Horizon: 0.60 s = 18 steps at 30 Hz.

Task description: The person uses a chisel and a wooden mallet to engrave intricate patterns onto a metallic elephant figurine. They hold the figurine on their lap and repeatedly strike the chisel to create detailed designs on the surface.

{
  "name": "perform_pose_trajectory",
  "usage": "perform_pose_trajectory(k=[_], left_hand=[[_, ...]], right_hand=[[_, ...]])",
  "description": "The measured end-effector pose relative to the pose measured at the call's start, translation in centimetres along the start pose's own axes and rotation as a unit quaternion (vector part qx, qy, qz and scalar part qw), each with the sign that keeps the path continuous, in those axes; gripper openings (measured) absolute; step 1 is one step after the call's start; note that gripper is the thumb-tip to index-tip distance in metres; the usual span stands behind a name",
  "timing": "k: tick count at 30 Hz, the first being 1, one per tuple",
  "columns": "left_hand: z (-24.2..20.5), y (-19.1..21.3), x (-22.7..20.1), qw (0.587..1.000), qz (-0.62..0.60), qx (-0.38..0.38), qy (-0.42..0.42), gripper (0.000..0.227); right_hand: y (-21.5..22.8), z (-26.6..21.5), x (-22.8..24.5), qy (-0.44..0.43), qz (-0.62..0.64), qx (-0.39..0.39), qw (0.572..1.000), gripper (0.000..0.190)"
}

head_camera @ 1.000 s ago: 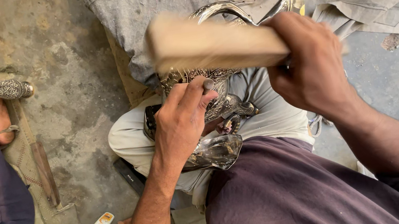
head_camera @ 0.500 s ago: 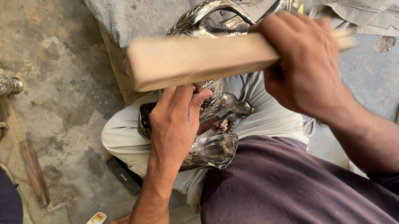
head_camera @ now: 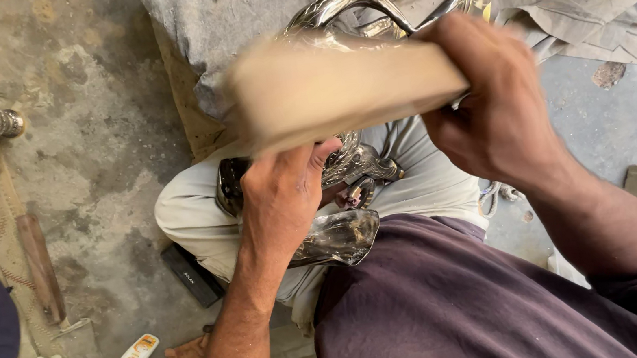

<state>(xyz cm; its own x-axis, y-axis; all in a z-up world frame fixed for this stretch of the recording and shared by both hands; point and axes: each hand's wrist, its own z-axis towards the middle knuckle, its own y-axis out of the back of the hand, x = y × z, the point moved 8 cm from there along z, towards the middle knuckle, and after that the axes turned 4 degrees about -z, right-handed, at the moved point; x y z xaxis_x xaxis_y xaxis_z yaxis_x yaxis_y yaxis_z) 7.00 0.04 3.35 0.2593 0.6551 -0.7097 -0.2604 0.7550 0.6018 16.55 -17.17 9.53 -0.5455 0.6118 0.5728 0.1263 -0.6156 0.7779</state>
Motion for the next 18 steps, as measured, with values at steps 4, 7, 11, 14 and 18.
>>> perform_pose_trajectory(k=[4,7,11,14,18], left_hand=[[0.0,-0.2,0.6,0.999,0.005,0.006,0.041,0.028],[-0.4,-0.1,0.7,0.999,-0.004,0.006,0.044,0.027],[-0.7,-0.2,0.5,1.0,0.02,-0.008,-0.001,0.022],[-1.2,0.3,0.9,0.998,-0.026,-0.062,0.01,0.024],[-2.0,1.0,1.4,0.992,-0.042,-0.111,0.044,0.021]], right_hand=[[-0.6,0.3,1.0,0.067,-0.315,0.046,0.946,0.012],[0.9,-0.2,1.1,0.051,-0.108,0.004,0.993,0.019],[0.8,-1.0,0.9,0.052,-0.106,0.005,0.993,0.023],[0.1,-1.7,0.9,0.104,-0.188,-0.005,0.977,0.025],[-1.3,-1.9,-2.2,0.011,-0.028,0.051,0.998,0.03]])
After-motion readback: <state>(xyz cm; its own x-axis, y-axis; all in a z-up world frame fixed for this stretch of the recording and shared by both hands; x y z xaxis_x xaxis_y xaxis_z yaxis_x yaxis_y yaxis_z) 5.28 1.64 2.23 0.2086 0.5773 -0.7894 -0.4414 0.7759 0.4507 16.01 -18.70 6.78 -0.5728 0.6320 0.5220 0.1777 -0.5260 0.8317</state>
